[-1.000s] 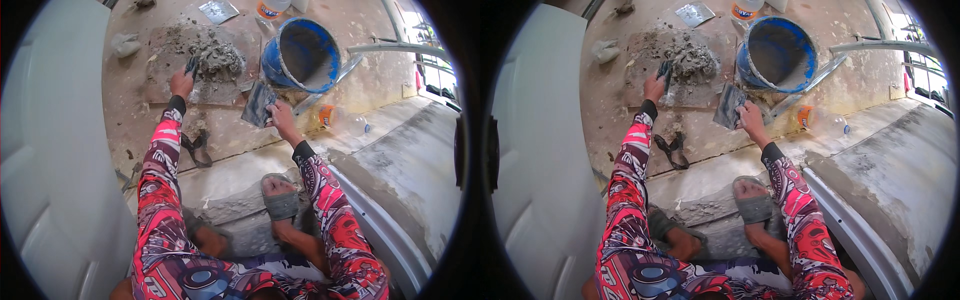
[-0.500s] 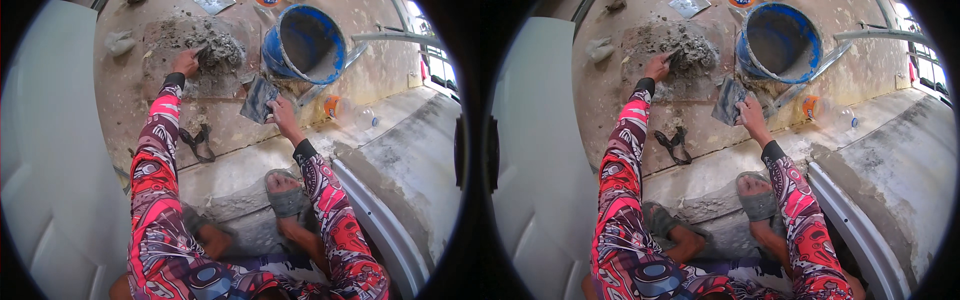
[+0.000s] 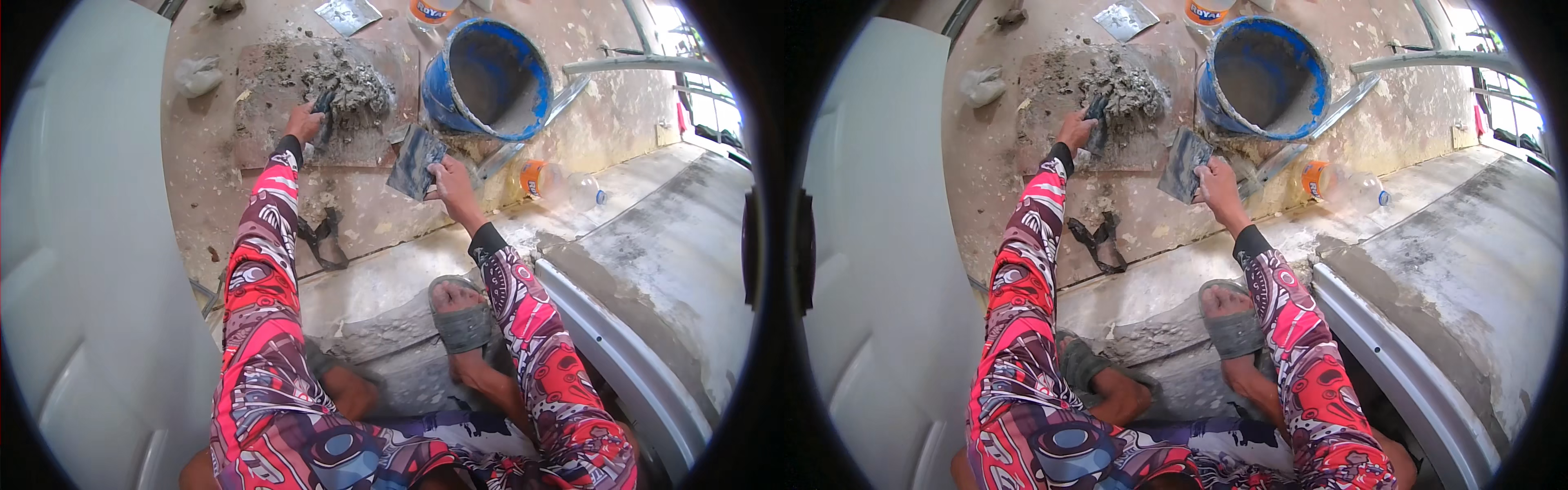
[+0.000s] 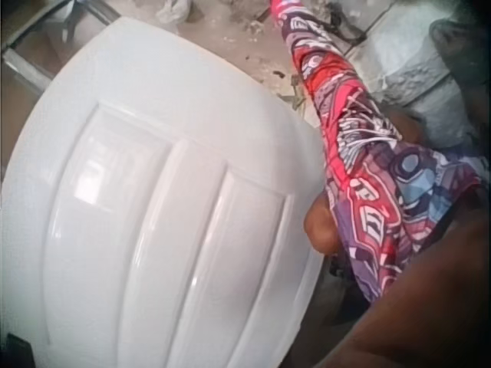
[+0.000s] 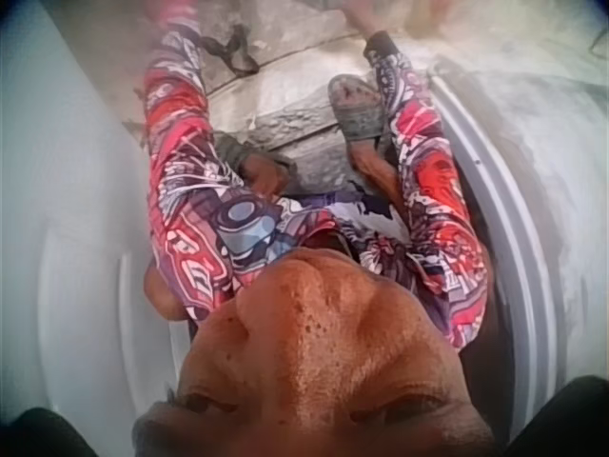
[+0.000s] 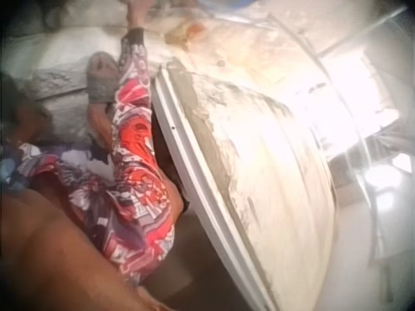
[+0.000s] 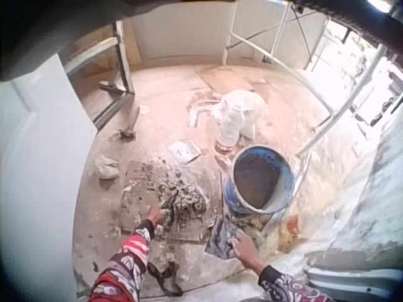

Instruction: The person applies plaster along a door frame using putty knives, gathers more plaster mixture from a board using the putty knives, and applies the plaster mixture to the door frame and surrounding wall.

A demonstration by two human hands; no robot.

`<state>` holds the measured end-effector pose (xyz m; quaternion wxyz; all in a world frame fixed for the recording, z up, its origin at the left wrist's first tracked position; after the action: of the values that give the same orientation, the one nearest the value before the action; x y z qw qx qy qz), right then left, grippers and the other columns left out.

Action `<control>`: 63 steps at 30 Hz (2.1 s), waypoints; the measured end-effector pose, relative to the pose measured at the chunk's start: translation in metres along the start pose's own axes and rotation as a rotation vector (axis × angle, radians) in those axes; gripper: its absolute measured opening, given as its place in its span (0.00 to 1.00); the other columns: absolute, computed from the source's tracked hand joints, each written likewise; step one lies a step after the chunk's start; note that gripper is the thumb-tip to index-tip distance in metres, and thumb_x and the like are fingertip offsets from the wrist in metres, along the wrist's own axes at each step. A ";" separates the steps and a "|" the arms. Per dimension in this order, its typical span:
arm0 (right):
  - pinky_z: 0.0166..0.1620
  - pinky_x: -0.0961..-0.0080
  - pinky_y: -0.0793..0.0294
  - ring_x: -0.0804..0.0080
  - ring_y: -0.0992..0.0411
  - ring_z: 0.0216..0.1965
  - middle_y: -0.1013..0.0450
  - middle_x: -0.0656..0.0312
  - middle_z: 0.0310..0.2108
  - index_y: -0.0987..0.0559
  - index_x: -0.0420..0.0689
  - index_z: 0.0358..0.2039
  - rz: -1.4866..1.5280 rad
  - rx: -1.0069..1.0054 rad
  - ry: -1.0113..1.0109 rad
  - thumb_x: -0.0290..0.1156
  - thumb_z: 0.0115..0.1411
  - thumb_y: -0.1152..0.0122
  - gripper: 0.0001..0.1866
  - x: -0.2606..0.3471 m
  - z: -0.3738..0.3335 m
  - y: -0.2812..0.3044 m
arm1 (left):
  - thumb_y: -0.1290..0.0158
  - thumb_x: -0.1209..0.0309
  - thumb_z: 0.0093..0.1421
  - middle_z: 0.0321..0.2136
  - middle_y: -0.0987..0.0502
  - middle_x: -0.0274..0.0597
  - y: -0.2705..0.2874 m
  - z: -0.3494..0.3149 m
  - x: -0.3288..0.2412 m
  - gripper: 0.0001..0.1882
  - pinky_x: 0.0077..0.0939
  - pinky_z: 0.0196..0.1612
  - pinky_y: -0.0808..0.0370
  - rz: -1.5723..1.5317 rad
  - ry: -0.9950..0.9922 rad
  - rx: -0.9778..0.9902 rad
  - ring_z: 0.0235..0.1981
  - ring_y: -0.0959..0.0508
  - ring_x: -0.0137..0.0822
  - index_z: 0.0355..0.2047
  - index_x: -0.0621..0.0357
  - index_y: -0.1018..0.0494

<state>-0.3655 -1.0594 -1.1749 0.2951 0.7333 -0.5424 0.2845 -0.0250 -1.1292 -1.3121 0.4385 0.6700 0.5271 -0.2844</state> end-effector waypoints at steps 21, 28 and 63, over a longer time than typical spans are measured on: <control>0.33 0.60 0.18 0.66 0.24 0.30 0.27 0.61 0.33 0.26 0.41 0.40 0.484 0.075 -0.085 0.27 0.59 0.49 0.09 0.029 -0.016 -0.022 | 0.50 0.78 0.61 0.39 0.20 0.35 0.004 -0.115 -0.149 0.16 0.25 0.44 0.24 -0.671 -0.186 0.051 0.38 0.21 0.28 0.50 0.63 0.26; 0.42 0.49 0.21 0.59 0.23 0.40 0.25 0.58 0.41 0.28 0.45 0.43 0.878 0.345 -0.134 0.27 0.62 0.49 0.09 0.068 -0.042 -0.063 | 0.51 0.88 0.59 0.49 0.21 0.49 0.035 -0.220 -0.291 0.21 0.30 0.54 0.27 -0.038 -0.867 -0.082 0.52 0.22 0.41 0.51 0.62 0.24; 0.36 0.59 0.16 0.67 0.21 0.34 0.25 0.62 0.35 0.30 0.45 0.37 0.669 0.359 0.202 0.25 0.63 0.49 0.02 0.147 -0.071 -0.017 | 0.49 0.75 0.66 0.34 0.20 0.39 0.068 -0.217 -0.212 0.05 0.26 0.38 0.21 -0.868 -0.209 -0.186 0.33 0.19 0.31 0.34 0.61 0.25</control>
<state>-0.3195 -1.0950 -1.0218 0.1051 0.5244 -0.6612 0.5262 -0.0377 -1.0374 -1.0148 0.3879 0.3127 0.7352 -0.4596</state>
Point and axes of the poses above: each hand's wrist, its own z-axis towards the middle knuckle, its own y-axis out of the back of the hand, x = y × z, the point moved 10 cm from there along z, towards the middle knuckle
